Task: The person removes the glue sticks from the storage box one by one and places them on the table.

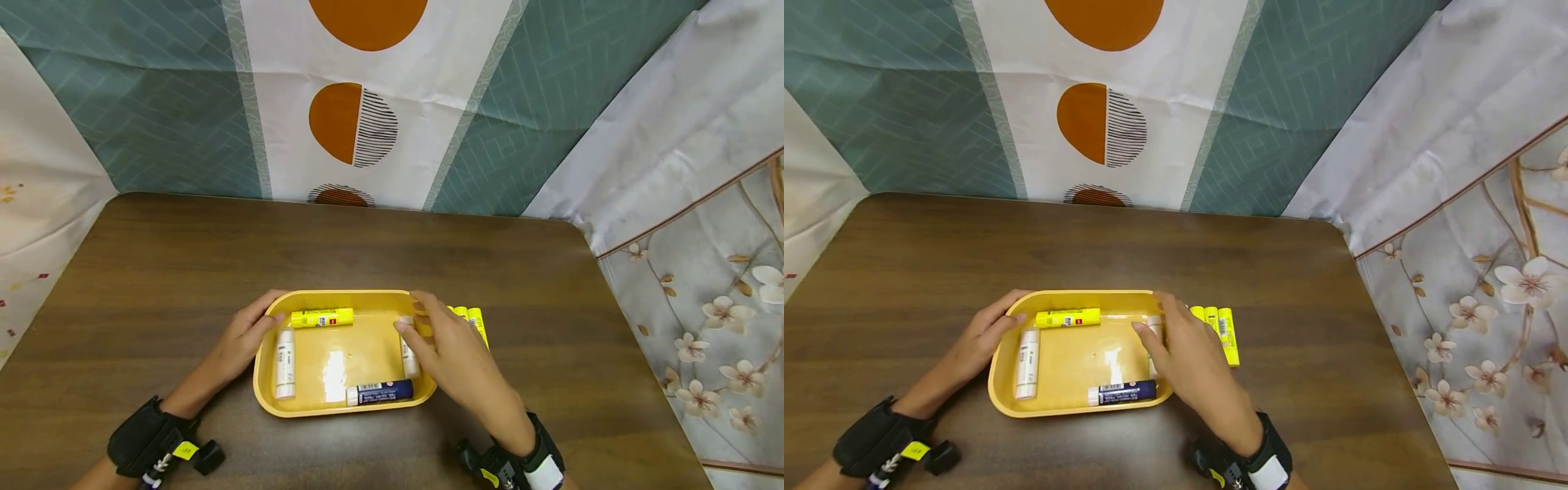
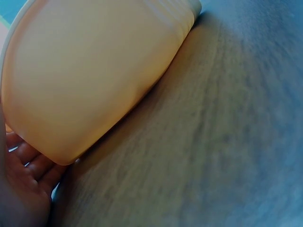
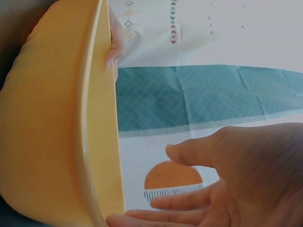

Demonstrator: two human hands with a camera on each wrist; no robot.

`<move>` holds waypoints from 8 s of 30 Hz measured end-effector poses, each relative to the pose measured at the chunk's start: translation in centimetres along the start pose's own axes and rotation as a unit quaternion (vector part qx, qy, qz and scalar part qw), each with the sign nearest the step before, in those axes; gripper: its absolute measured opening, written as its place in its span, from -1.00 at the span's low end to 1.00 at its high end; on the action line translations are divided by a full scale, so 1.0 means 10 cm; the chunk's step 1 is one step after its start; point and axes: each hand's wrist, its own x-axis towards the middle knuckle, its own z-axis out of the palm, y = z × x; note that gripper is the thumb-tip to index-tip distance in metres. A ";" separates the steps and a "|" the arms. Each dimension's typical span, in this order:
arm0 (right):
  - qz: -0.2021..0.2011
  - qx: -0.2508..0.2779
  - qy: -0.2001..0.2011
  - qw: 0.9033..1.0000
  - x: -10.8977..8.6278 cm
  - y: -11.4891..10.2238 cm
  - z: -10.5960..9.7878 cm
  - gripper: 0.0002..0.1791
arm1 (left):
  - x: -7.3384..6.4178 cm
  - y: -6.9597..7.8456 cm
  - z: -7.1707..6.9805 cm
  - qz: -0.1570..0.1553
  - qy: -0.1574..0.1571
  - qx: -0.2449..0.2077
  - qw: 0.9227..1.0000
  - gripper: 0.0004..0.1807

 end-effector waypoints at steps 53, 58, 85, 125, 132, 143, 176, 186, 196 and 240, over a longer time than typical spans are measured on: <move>-0.074 -0.201 0.031 0.976 0.28 0.11 0.75 -0.70 | -0.01 -0.01 0.03 -0.016 -0.011 0.048 0.999 -0.64; -0.087 -0.208 -0.001 0.974 0.23 0.12 0.70 -0.65 | 0.00 -0.02 0.05 -0.013 -0.010 0.042 0.999 -0.64; -0.157 -0.086 -0.056 0.982 0.28 0.22 0.56 -0.47 | 0.00 0.00 0.04 -0.007 -0.013 0.034 0.999 -0.61; -0.108 -0.038 0.017 0.993 0.26 0.19 0.58 -0.40 | 0.01 0.01 0.05 0.009 -0.001 0.050 0.999 -0.60; -0.086 -0.014 0.011 0.996 0.26 0.19 0.58 -0.50 | 0.01 0.01 0.04 0.008 -0.001 0.057 0.998 -0.61; -0.108 -0.020 0.015 0.994 0.26 0.22 0.59 -0.57 | 0.02 0.00 0.06 0.005 -0.004 0.053 0.999 -0.61; -0.135 -0.019 0.014 0.991 0.26 0.20 0.60 -0.64 | -0.01 0.02 0.03 0.009 -0.003 0.044 0.999 -0.61; -0.130 -0.018 0.012 0.991 0.27 0.21 0.59 -0.64 | -0.01 0.00 0.04 0.012 -0.002 0.040 0.999 -0.63; -0.128 -0.016 0.010 0.992 0.26 0.20 0.59 -0.63 | -0.02 0.01 0.02 0.005 0.000 0.046 0.999 -0.63; -0.116 -0.031 -0.007 0.993 0.25 0.23 0.59 -0.64 | 0.00 -0.02 0.07 0.002 -0.006 0.047 0.999 -0.64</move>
